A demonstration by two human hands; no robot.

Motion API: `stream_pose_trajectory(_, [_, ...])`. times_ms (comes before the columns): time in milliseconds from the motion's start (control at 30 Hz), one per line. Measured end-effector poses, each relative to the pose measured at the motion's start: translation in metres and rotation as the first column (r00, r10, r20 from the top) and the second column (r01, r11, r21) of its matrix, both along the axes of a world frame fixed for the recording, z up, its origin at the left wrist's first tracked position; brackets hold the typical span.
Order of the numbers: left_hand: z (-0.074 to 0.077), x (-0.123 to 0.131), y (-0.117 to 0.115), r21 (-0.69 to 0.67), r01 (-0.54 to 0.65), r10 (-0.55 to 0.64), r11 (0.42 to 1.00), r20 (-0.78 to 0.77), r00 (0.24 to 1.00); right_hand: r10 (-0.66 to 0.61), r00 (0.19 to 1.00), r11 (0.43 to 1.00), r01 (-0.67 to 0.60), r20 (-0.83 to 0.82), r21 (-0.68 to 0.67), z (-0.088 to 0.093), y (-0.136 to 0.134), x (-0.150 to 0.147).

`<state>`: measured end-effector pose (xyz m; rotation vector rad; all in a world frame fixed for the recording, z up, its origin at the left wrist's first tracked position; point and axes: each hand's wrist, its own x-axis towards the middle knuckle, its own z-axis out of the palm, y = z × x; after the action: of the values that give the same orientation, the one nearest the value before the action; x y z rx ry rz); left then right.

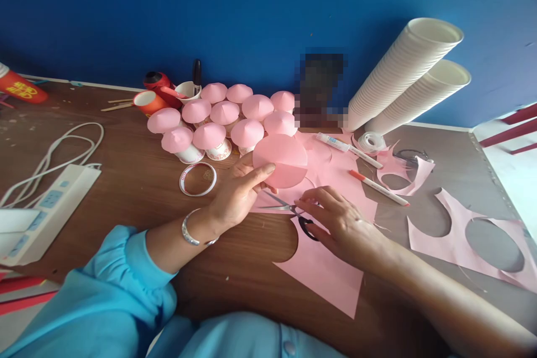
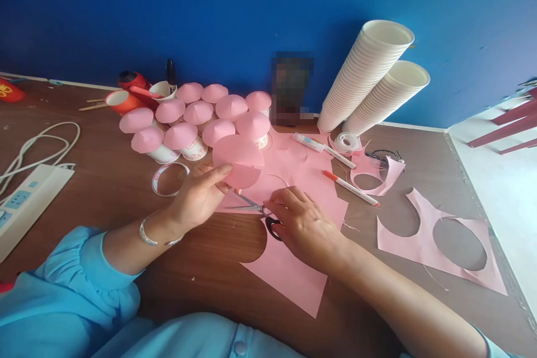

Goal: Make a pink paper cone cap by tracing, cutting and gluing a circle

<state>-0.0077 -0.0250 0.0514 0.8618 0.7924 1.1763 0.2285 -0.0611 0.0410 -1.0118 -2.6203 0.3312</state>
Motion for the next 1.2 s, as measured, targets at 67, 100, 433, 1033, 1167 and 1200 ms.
stream_pose_trajectory(67, [0.0,0.001,-0.002,0.005,0.001,-0.001,1.0,0.007,1.0,0.049,0.998,0.998,-0.048,0.03,-0.05,0.004,0.003,0.0])
stream_pose_trajectory(100, [0.0,0.002,-0.002,0.008,0.004,-0.004,1.0,0.014,1.0,0.074,0.997,0.995,-0.071,0.037,-0.072,0.005,0.004,0.0])
stream_pose_trajectory(433, [-0.011,0.012,-0.013,-0.052,0.077,-0.078,0.996,-0.009,0.997,-0.617,0.614,0.613,-0.018,-0.493,-0.79,0.012,0.015,-0.023])
stream_pose_trajectory(1033, [0.007,-0.006,0.005,-0.03,0.305,-0.282,0.952,-0.478,0.832,-0.594,0.612,0.656,-0.007,-0.522,-0.755,0.009,0.027,-0.021])
stream_pose_trajectory(1167, [0.005,-0.006,0.005,-0.07,0.388,-0.382,0.919,-0.404,0.831,-0.609,0.589,0.605,-0.088,-0.531,-0.792,0.006,0.027,-0.023])
stream_pose_trajectory(1200, [0.005,-0.006,0.006,-0.068,0.401,-0.394,0.914,-0.393,0.831,-0.617,0.585,0.579,-0.115,-0.526,-0.807,0.005,0.026,-0.023])
